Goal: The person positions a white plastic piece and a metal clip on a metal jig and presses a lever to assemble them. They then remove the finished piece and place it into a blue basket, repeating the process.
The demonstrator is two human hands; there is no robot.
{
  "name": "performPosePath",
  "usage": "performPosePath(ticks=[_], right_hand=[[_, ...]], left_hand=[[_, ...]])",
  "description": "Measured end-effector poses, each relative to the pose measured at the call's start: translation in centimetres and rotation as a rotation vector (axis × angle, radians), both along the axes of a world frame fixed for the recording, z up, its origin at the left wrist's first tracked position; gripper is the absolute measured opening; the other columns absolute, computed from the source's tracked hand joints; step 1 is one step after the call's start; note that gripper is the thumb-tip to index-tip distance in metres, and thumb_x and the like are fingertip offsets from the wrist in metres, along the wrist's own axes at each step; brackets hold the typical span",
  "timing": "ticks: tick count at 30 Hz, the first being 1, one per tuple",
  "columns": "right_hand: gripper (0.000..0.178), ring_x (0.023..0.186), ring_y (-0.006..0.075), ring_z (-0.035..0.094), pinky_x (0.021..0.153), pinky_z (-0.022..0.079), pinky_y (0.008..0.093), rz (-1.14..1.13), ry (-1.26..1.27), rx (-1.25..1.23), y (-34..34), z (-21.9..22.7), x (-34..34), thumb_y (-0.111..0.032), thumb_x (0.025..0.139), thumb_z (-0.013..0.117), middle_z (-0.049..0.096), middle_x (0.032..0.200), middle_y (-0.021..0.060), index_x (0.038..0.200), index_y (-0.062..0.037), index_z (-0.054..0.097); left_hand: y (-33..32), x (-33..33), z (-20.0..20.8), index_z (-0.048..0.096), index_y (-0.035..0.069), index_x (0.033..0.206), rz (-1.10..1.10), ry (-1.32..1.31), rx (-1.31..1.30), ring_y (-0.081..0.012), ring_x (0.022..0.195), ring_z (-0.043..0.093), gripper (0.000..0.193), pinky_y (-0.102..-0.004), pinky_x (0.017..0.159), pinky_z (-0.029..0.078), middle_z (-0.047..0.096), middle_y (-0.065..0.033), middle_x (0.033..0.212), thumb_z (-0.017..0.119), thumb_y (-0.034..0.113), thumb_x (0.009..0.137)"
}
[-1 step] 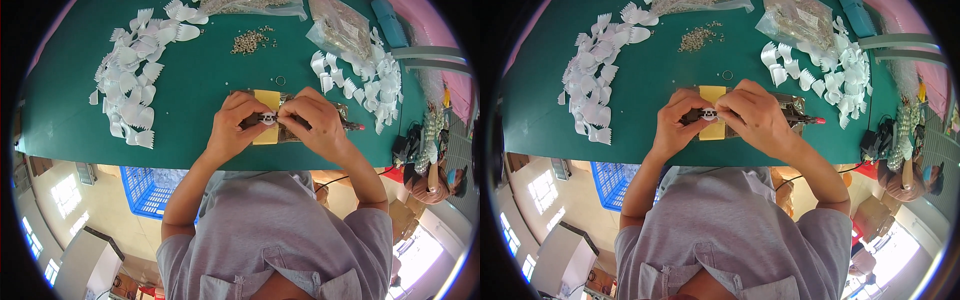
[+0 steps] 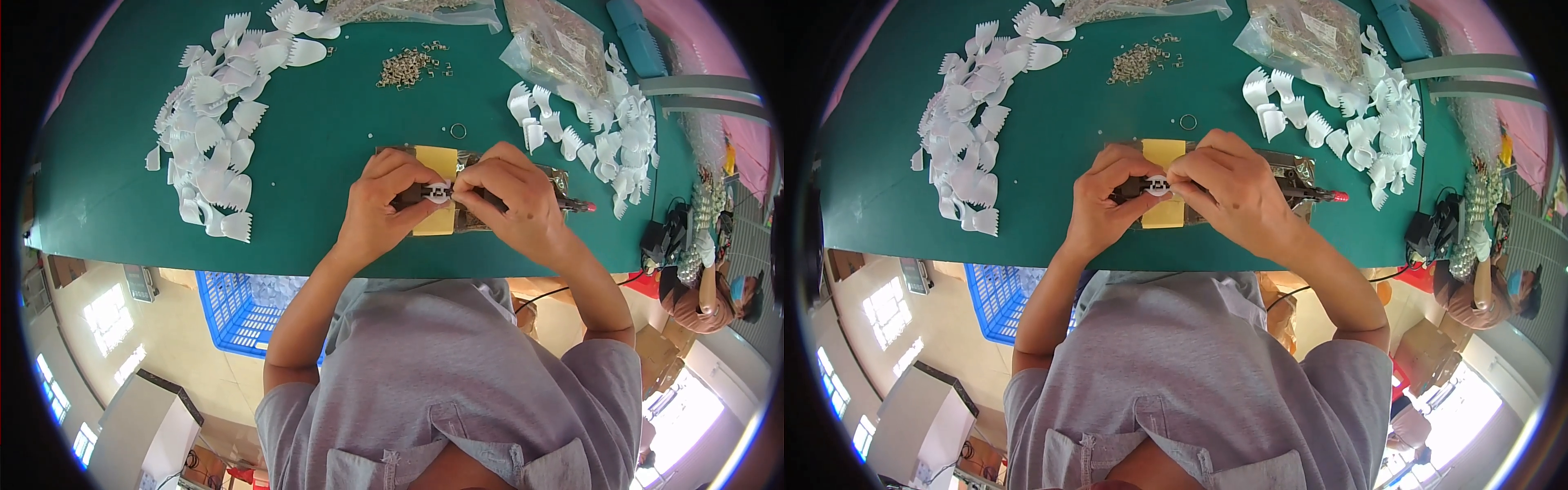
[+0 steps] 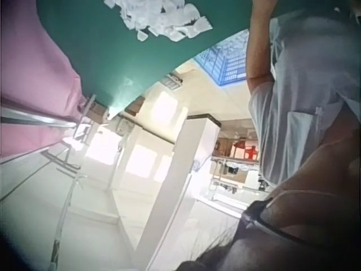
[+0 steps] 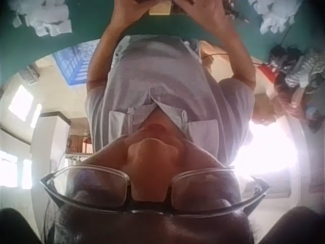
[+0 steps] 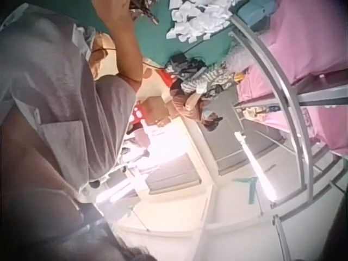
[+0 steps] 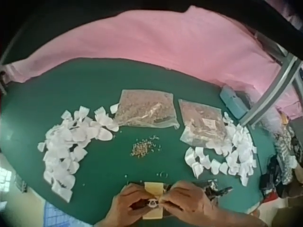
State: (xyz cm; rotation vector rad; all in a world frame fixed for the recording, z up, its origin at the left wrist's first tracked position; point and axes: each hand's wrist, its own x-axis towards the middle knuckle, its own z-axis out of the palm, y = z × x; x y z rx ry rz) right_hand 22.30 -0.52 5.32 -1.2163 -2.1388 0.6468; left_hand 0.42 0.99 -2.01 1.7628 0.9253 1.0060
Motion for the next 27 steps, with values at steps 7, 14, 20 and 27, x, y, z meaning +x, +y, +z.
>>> performPosePath(ticks=[7, 14, 20, 27], right_hand=[[0.02, 0.085, 0.0246, 0.066, 0.074, 0.054, 0.0362, -0.076, 0.008, -0.004, -0.5, 0.7, 0.3, -0.004, 0.084, 0.082, 0.071, 0.09, 0.0065, 0.102, -0.0051, 0.073], [0.018, 0.094, 0.0195, 0.069, 0.081, 0.055, 0.0303, -0.901, -0.088, 0.068, -8.0, -3.4, 11.6, -0.003, 0.099, 0.072, 0.075, 0.107, 0.0087, 0.116, -0.0026, 0.074], [0.024, 0.104, 0.0272, 0.065, 0.092, 0.05, 0.0406, -0.883, -0.431, 0.119, -10.1, -6.0, 13.8, -0.012, 0.11, 0.053, 0.073, 0.113, 0.011, 0.11, 0.0002, 0.073], [0.039, 0.079, 0.0191, 0.049, 0.081, 0.046, 0.0354, -0.692, 1.073, 0.008, -6.5, -1.2, 16.0, -0.026, 0.113, 0.047, 0.052, 0.083, 0.0045, 0.083, -0.0036, 0.055]], left_hand=[[0.0, 0.1, 0.0, 0.076, 0.004, 0.1, -0.005, 0.012, -0.026, -0.0206, 0.096, 0.065, 0.027, -0.0325, 0.083, 0.053, 0.068, -0.0048, 0.1, 0.089, 0.0, 0.077], [-0.1, 0.4, 0.2, 0.075, 0.003, 0.1, -0.015, -0.024, -0.001, -0.0195, 0.098, 0.067, 0.026, -0.0314, 0.083, 0.054, 0.071, -0.0054, 0.102, 0.088, -0.003, 0.078], [-0.3, 0.3, -0.3, 0.074, 0.004, 0.101, 0.003, -0.086, -0.02, -0.0196, 0.089, 0.069, 0.026, -0.0315, 0.073, 0.057, 0.073, -0.0057, 0.101, 0.086, -0.002, 0.079], [-0.2, 0.7, -0.1, 0.076, 0.003, 0.099, 0.015, -0.061, -0.04, -0.0154, 0.085, 0.069, 0.022, -0.0283, 0.071, 0.057, 0.073, -0.005, 0.098, 0.087, -0.002, 0.08]])
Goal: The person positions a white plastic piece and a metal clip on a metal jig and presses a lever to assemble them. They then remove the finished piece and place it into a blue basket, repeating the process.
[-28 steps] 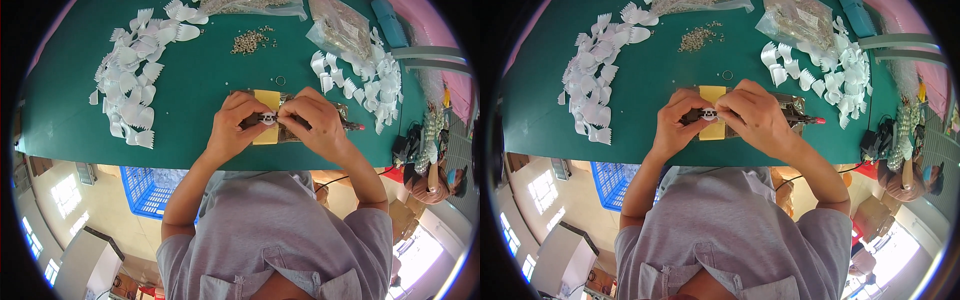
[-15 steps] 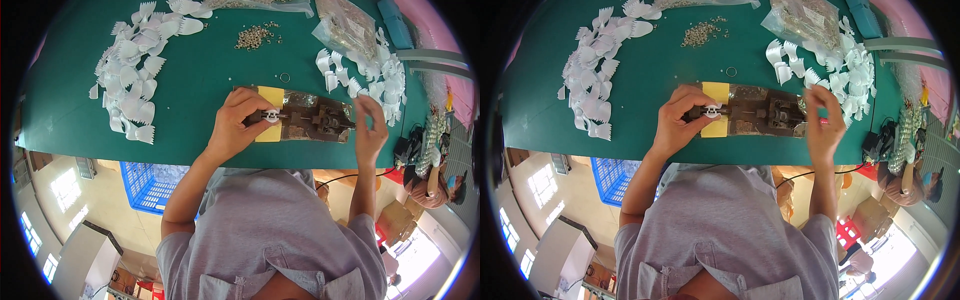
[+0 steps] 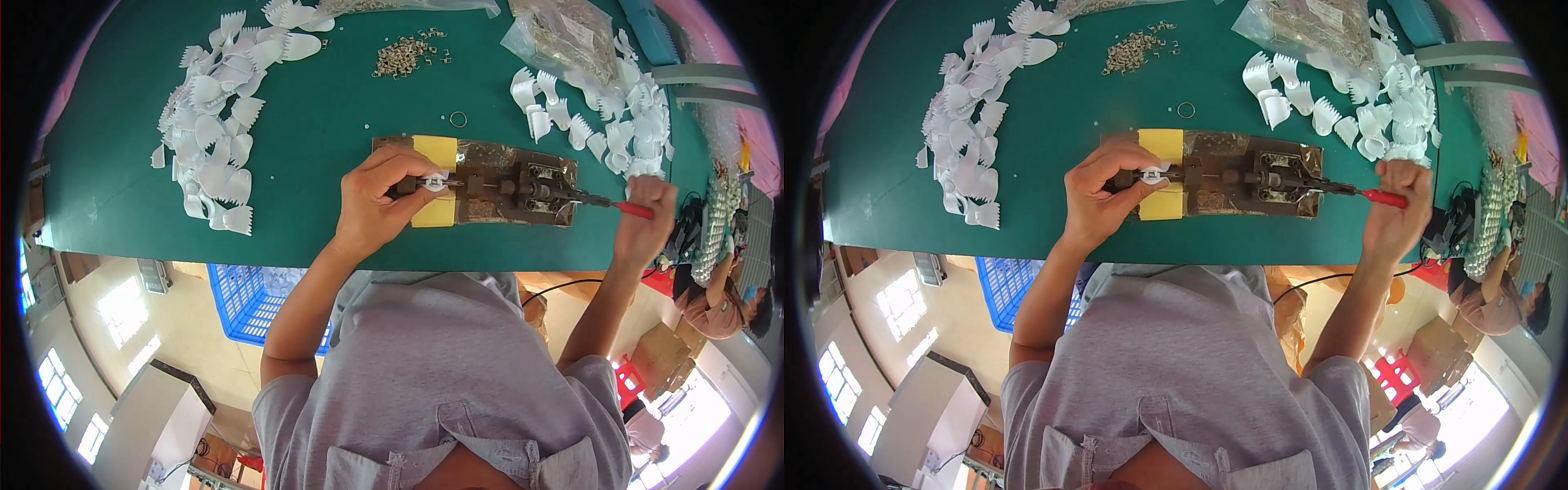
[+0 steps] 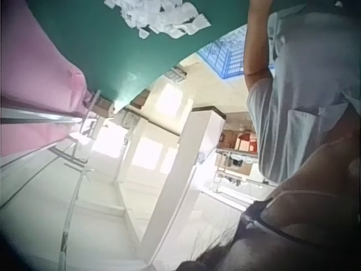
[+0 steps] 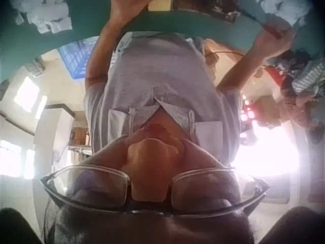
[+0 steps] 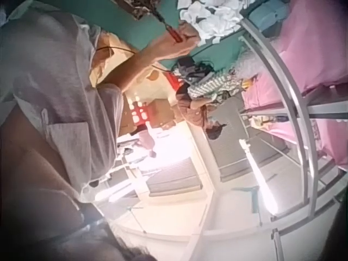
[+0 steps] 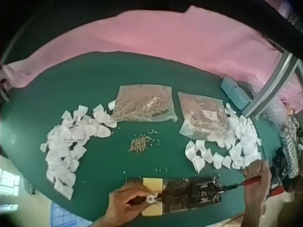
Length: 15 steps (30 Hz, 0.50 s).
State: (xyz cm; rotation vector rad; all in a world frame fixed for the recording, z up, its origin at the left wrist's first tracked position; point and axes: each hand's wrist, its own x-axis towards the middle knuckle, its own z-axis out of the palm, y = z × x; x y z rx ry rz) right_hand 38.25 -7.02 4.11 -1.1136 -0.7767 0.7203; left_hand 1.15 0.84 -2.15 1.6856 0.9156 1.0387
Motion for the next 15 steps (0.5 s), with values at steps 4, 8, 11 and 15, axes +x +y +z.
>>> performPosePath(ticks=[4, 8, 11, 15], right_hand=[[0.045, 0.052, 0.0133, 0.042, 0.051, 0.038, 0.0298, 0.109, -0.966, -0.08, 1.7, 4.4, -9.6, -0.032, 0.115, 0.046, 0.051, 0.059, 0.0017, 0.091, 0.001, 0.062], [0.043, 0.051, 0.0073, 0.027, 0.048, 0.024, 0.0277, 0.055, 0.07, 0.027, 1.5, 2.0, -3.1, -0.033, 0.116, 0.047, 0.031, 0.054, -0.0053, 0.087, -0.006, 0.063], [0.035, 0.06, 0.0085, 0.035, 0.06, 0.033, 0.0271, 0.027, 0.386, -0.084, -0.1, -1.9, 0.8, -0.031, 0.114, 0.051, 0.037, 0.065, -0.0047, 0.091, -0.0069, 0.061], [0.025, 0.072, 0.0117, 0.044, 0.073, 0.042, 0.0301, -0.069, 0.484, -0.189, -1.6, -7.5, 3.2, -0.026, 0.111, 0.059, 0.046, 0.078, -0.0016, 0.098, -0.0056, 0.06]], left_hand=[[-0.2, -0.3, 0.3, 0.076, 0.004, 0.097, 0.008, -0.019, -0.041, -0.0149, 0.085, 0.069, 0.021, -0.0274, 0.07, 0.056, 0.074, -0.0043, 0.097, 0.087, -0.002, 0.08], [-0.1, -0.2, 0.2, 0.077, 0.004, 0.1, 0.008, 0.004, -0.047, -0.014, 0.088, 0.069, 0.024, -0.0268, 0.073, 0.055, 0.074, -0.0045, 0.101, 0.087, -0.004, 0.08], [0.0, -0.7, 0.1, 0.076, 0.002, 0.102, -0.025, -0.005, 0.02, -0.015, 0.093, 0.069, 0.027, -0.0268, 0.078, 0.055, 0.074, -0.0058, 0.106, 0.086, -0.008, 0.079], [0.0, -1.0, 1.1, 0.075, 0.003, 0.1, -0.055, -0.33, -0.078, -0.0199, 0.097, 0.069, 0.024, -0.0325, 0.084, 0.054, 0.075, -0.0048, 0.1, 0.088, 0.0, 0.08]])
